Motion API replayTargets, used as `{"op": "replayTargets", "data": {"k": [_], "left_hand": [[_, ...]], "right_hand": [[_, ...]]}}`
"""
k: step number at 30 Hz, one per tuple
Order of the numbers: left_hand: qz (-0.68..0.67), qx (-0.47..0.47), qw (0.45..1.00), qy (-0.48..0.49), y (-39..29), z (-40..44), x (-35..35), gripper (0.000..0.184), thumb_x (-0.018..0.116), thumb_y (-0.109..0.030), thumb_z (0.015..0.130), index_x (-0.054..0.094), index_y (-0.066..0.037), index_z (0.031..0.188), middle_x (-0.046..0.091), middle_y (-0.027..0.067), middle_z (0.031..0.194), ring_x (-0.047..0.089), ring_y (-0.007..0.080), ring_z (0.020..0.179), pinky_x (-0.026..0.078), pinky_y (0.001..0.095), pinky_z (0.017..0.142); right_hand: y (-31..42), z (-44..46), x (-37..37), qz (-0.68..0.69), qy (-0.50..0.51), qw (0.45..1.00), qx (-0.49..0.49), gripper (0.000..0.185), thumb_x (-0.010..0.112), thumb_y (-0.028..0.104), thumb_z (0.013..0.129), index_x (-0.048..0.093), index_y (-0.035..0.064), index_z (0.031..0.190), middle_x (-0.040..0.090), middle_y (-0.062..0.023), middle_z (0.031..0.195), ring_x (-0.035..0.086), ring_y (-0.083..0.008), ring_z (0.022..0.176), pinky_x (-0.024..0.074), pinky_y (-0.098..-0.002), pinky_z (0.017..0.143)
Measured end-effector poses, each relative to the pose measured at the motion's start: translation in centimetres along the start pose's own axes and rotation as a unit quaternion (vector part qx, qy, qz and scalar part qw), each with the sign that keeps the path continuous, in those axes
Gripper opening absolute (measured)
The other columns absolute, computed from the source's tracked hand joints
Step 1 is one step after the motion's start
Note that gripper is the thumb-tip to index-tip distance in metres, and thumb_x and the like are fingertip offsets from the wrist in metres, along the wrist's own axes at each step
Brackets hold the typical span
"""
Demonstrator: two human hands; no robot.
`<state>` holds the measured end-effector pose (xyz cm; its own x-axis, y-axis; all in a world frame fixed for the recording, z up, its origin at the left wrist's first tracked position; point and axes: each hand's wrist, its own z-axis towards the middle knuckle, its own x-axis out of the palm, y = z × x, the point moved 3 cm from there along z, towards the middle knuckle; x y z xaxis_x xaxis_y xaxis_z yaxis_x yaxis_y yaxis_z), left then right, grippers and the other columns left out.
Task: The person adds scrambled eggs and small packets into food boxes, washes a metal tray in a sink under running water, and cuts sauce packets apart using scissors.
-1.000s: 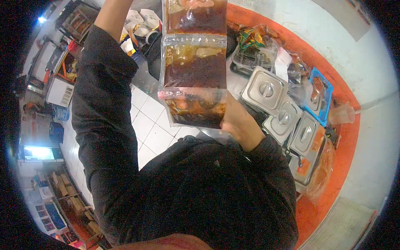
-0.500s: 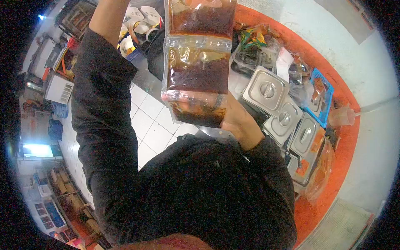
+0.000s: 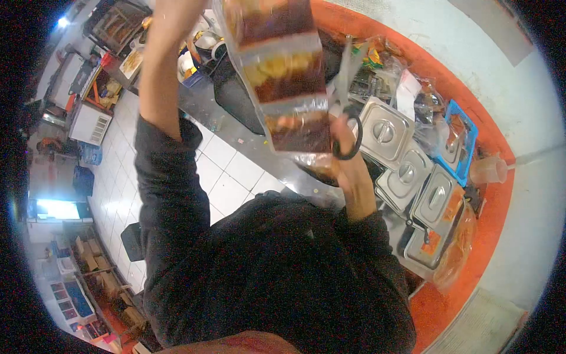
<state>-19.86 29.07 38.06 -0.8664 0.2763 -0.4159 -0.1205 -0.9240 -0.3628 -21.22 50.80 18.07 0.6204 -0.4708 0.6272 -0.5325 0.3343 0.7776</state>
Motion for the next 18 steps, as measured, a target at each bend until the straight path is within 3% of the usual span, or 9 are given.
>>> {"op": "replayTargets", "data": {"k": [2, 3, 4, 5, 7, 10, 12, 15, 18], "left_hand": [[-0.009, -0.133, 0.988, 0.081, 4.2, -5.7, 0.0, 0.025, 0.046, -0.026, 0.088, 0.059, -0.005, 0.085, 0.057, 0.0069, 0.093, 0.053, 0.0176, 0.089, 0.038, 0.0307, 0.083], [-0.076, -0.173, 0.979, 0.078, 5.2, -8.5, 0.3, 0.04, 0.038, -0.033, 0.09, 0.057, 0.002, 0.094, 0.058, 0.0083, 0.088, 0.052, 0.0186, 0.073, 0.042, 0.0298, 0.064], [-0.041, -0.133, 0.99, 0.037, 5.7, -11.4, 0.2, 0.03, 0.035, -0.025, 0.09, 0.053, -0.004, 0.099, 0.056, 0.0098, 0.085, 0.051, 0.0218, 0.07, 0.044, 0.031, 0.071], [-0.273, -0.354, 0.894, 0.023, 8.2, -15.3, 0.7, 0.035, 0.034, -0.029, 0.092, 0.051, -0.001, 0.103, 0.056, 0.011, 0.092, 0.056, 0.022, 0.074, 0.047, 0.0304, 0.066], [-0.45, -0.473, 0.757, 0.008, 10.5, -23.9, 0.8, 0.04, 0.037, -0.035, 0.091, 0.043, -0.001, 0.111, 0.054, 0.0219, 0.102, 0.059, 0.0342, 0.088, 0.052, 0.0436, 0.071], [-0.574, -0.584, 0.568, -0.081, 13.1, -37.9, 0.3, 0.031, 0.04, -0.029, 0.089, 0.044, -0.002, 0.105, 0.054, 0.0216, 0.101, 0.06, 0.0345, 0.083, 0.052, 0.0454, 0.074], [-0.568, -0.635, 0.516, -0.087, 12.5, -43.0, 0.3, 0.025, 0.045, -0.023, 0.086, 0.043, -0.003, 0.1, 0.055, 0.0183, 0.095, 0.06, 0.0342, 0.083, 0.052, 0.0462, 0.075], [-0.421, -0.683, 0.597, 0.006, 11.9, -46.7, 3.1, 0.014, 0.049, -0.015, 0.085, 0.045, -0.003, 0.092, 0.056, 0.0196, 0.098, 0.061, 0.0297, 0.082, 0.053, 0.0402, 0.073], [-0.388, -0.651, 0.641, 0.125, 10.5, -47.1, 5.1, 0.015, 0.051, -0.011, 0.085, 0.041, -0.003, 0.092, 0.06, 0.0185, 0.086, 0.062, 0.0267, 0.074, 0.054, 0.0346, 0.065]], "right_hand": [[-0.1, -0.1, -1.3, -0.105, -0.014, 0.992, -0.073, 0.036, 0.066, 0.006, 0.072, 0.053, -0.0024, 0.105, 0.06, -0.0152, 0.099, 0.06, -0.0211, 0.084, 0.0484, -0.0358, 0.076], [-1.0, 0.0, -2.3, -0.15, 0.02, 0.988, -0.033, 0.029, 0.065, 0.006, 0.071, 0.055, -0.0018, 0.097, 0.063, -0.0125, 0.089, 0.06, -0.0188, 0.081, 0.0478, -0.0301, 0.071], [-1.8, -0.3, -3.1, -0.187, 0.018, 0.982, -0.003, 0.025, 0.067, 0.009, 0.07, 0.056, -0.0016, 0.089, 0.064, -0.0105, 0.082, 0.06, -0.0163, 0.077, 0.0469, -0.0262, 0.067], [-1.8, -0.5, -3.5, -0.25, 0.029, 0.967, 0.032, 0.026, 0.069, 0.01, 0.069, 0.055, -0.0013, 0.087, 0.063, -0.0095, 0.08, 0.059, -0.0147, 0.073, 0.0459, -0.0251, 0.065], [-2.2, -0.4, -4.5, -0.342, 0.096, 0.929, 0.106, 0.029, 0.07, 0.01, 0.067, 0.052, 0.0002, 0.087, 0.06, -0.0061, 0.076, 0.056, -0.0118, 0.07, 0.0436, -0.0233, 0.064], [-4.5, 1.1, -6.4, -0.407, 0.142, 0.885, 0.177, 0.027, 0.072, 0.012, 0.067, 0.052, 0.0016, 0.081, 0.057, -0.0031, 0.069, 0.052, -0.0116, 0.063, 0.0423, -0.0245, 0.061], [-6.1, 3.1, -7.2, -0.471, 0.204, 0.843, 0.161, 0.028, 0.074, 0.014, 0.065, 0.051, 0.0018, 0.076, 0.054, -0.0038, 0.067, 0.051, -0.0119, 0.066, 0.0413, -0.0268, 0.061], [-7.6, 7.7, -8.5, -0.668, 0.276, 0.687, 0.076, 0.029, 0.072, 0.011, 0.062, 0.052, 0.0004, 0.079, 0.058, -0.0125, 0.074, 0.054, -0.0212, 0.071, 0.0421, -0.0329, 0.062], [-9.4, 11.6, -10.0, -0.745, 0.219, 0.627, 0.06, 0.03, 0.068, 0.008, 0.061, 0.053, 0.0012, 0.086, 0.057, -0.017, 0.077, 0.056, -0.0348, 0.076, 0.0443, -0.0392, 0.066]]}}
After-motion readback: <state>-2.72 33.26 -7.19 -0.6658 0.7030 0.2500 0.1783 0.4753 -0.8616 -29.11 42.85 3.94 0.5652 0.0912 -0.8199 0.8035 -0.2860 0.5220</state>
